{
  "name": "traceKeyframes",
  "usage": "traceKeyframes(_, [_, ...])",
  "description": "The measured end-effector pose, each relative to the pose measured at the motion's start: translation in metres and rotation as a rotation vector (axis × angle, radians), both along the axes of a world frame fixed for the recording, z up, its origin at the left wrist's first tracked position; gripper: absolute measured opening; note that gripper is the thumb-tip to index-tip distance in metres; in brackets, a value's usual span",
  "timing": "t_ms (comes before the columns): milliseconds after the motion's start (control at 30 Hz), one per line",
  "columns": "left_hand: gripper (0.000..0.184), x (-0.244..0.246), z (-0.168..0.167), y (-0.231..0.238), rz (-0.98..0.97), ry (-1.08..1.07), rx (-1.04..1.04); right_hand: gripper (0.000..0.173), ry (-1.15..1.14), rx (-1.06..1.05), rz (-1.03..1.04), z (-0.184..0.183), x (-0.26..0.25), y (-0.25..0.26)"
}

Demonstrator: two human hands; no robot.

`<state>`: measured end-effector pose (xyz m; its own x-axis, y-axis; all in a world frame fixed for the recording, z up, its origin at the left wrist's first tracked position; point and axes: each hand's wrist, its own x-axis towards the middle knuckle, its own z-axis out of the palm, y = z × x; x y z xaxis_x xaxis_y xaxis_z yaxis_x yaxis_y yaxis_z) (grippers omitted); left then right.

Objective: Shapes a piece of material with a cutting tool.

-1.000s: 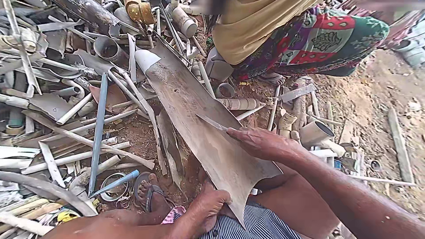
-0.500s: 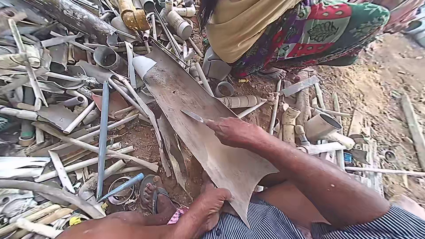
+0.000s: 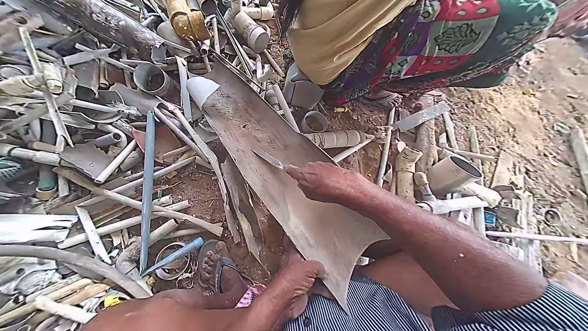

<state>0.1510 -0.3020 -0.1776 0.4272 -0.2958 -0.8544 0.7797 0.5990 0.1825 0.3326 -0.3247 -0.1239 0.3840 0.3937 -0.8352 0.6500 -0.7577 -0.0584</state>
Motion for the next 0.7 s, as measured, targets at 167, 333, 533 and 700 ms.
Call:
traceKeyframes(167, [0.042,-0.001,-0.004,0.002,-0.017,-0.005,-0.023,0.048,0.027,-0.217,0.038,0.037,-0.037,-0.056])
traceKeyframes(333, [0.046,0.000,-0.002,-0.002,-0.012,-0.019,0.012,0.040,-0.006,-0.120,0.008,0.006,-0.013,-0.011])
traceKeyframes(533, [0.041,-0.001,0.004,0.000,-0.004,-0.023,-0.014,0.033,-0.078,-0.001,-0.025,-0.004,-0.001,0.015])
traceKeyframes(700, [0.042,-0.004,-0.002,-0.001,-0.028,-0.015,-0.041,0.044,-0.015,-0.169,-0.040,0.022,-0.038,-0.040])
